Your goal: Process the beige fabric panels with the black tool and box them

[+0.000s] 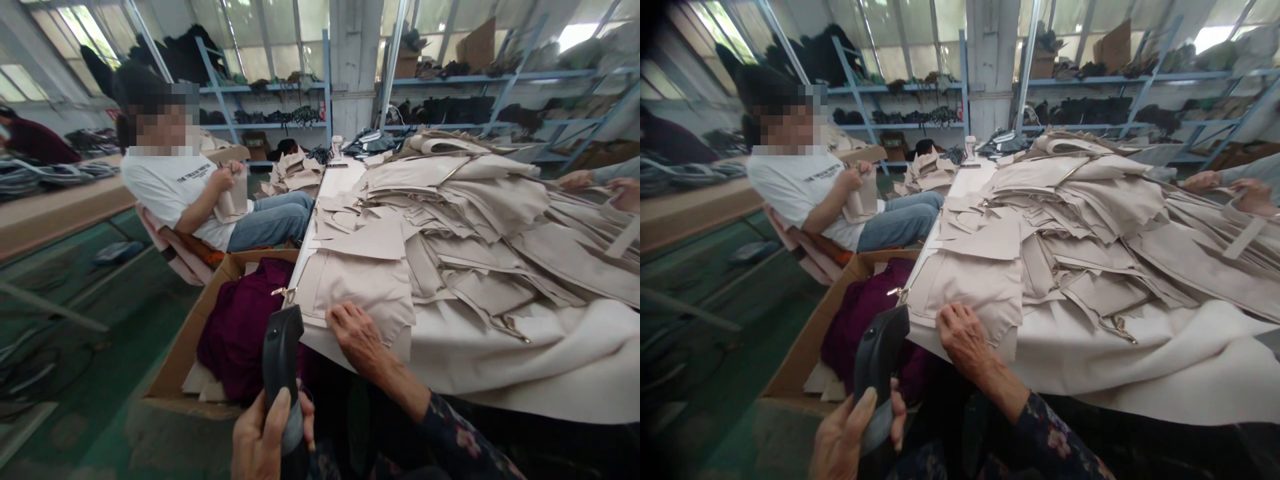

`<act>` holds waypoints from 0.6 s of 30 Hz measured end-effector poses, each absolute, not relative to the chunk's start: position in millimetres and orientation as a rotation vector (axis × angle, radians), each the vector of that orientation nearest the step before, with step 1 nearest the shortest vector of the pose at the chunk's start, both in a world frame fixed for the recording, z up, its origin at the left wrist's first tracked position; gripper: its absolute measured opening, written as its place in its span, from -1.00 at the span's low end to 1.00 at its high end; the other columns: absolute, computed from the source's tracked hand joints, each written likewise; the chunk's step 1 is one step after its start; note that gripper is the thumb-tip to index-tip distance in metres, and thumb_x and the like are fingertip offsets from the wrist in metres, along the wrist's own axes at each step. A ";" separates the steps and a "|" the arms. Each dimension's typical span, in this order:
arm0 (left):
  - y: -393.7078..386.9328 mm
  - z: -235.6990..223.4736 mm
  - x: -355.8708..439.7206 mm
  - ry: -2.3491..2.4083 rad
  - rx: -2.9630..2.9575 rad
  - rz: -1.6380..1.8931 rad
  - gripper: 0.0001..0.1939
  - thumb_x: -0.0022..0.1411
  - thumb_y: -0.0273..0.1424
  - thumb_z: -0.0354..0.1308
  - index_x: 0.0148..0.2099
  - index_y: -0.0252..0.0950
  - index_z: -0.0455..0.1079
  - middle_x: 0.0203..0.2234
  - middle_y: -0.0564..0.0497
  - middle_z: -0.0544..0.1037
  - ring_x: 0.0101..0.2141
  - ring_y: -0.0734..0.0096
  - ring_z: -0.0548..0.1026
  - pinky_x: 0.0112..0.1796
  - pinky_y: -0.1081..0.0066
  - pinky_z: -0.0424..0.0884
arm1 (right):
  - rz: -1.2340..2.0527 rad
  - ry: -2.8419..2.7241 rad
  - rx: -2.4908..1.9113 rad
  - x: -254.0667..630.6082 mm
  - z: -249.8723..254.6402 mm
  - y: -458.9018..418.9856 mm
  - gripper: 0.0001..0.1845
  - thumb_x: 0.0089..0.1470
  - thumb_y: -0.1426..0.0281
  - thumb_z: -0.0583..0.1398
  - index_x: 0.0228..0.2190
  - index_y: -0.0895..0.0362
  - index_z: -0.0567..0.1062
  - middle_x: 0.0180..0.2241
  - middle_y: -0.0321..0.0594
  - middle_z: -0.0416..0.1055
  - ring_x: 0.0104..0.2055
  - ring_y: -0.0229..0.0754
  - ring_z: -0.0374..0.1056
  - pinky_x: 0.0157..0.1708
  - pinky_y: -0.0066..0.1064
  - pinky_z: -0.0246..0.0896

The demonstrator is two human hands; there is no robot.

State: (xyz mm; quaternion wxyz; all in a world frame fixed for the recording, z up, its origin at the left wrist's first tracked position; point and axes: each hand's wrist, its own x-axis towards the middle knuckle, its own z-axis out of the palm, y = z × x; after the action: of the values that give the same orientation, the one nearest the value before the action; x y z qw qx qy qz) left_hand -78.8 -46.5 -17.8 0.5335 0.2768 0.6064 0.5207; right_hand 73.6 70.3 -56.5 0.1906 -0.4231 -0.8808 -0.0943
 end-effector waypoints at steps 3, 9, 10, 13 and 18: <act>-44.8 -22.1 -72.2 1.427 0.683 1.125 -0.55 0.02 -0.02 0.18 -0.48 -0.37 0.40 -0.80 0.01 0.40 -0.77 0.46 0.34 -0.69 0.51 0.28 | -0.144 -2.434 -1.098 81.0 -61.9 70.2 -0.73 0.20 0.57 0.05 -0.08 0.25 0.39 -0.17 -0.05 0.35 -0.11 -0.04 0.18 -0.11 -0.24 0.20; -21.3 -21.4 -68.7 1.416 0.724 1.055 -0.55 0.05 -0.02 0.17 -0.46 -0.38 0.38 -0.78 0.00 0.43 -0.75 0.48 0.35 -0.68 0.53 0.27 | -0.019 -2.413 -0.976 86.2 -66.9 71.7 -0.74 0.21 0.60 -0.02 -0.17 0.27 0.43 -0.24 -0.05 0.36 -0.13 -0.08 0.17 -0.09 -0.25 0.22; -14.9 -19.2 -69.7 1.412 0.721 1.059 -0.55 0.04 -0.03 0.17 -0.45 -0.38 0.39 -0.77 0.00 0.43 -0.75 0.48 0.35 -0.68 0.53 0.27 | -0.008 -2.422 -0.969 86.5 -66.0 72.1 -0.74 0.20 0.60 -0.01 -0.19 0.27 0.44 -0.26 -0.06 0.36 -0.15 -0.08 0.17 -0.10 -0.25 0.22; 0.4 -12.1 -73.3 1.415 0.702 1.090 -0.54 0.02 -0.03 0.19 -0.45 -0.40 0.39 -0.75 0.00 0.44 -0.74 0.46 0.36 -0.67 0.51 0.29 | 0.017 -2.429 -0.968 88.2 -63.2 72.2 -0.76 0.20 0.60 -0.01 -0.22 0.26 0.44 -0.28 -0.08 0.35 -0.19 -0.10 0.17 -0.14 -0.27 0.23; -9.3 -7.5 -70.3 1.421 0.715 1.083 -0.56 0.02 -0.05 0.20 -0.42 -0.40 0.40 -0.72 0.00 0.46 -0.72 0.48 0.38 -0.66 0.52 0.30 | 0.033 -2.399 -0.967 90.9 -63.9 71.7 -0.76 0.18 0.59 0.01 -0.18 0.23 0.43 -0.26 -0.08 0.34 -0.17 -0.10 0.17 -0.16 -0.29 0.24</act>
State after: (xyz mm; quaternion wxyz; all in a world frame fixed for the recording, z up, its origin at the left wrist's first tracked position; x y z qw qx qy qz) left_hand -70.3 -9.3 -7.5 0.5718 0.3050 0.6057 0.4617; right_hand 90.9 71.7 -63.9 0.2739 -0.3594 -0.8920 0.0122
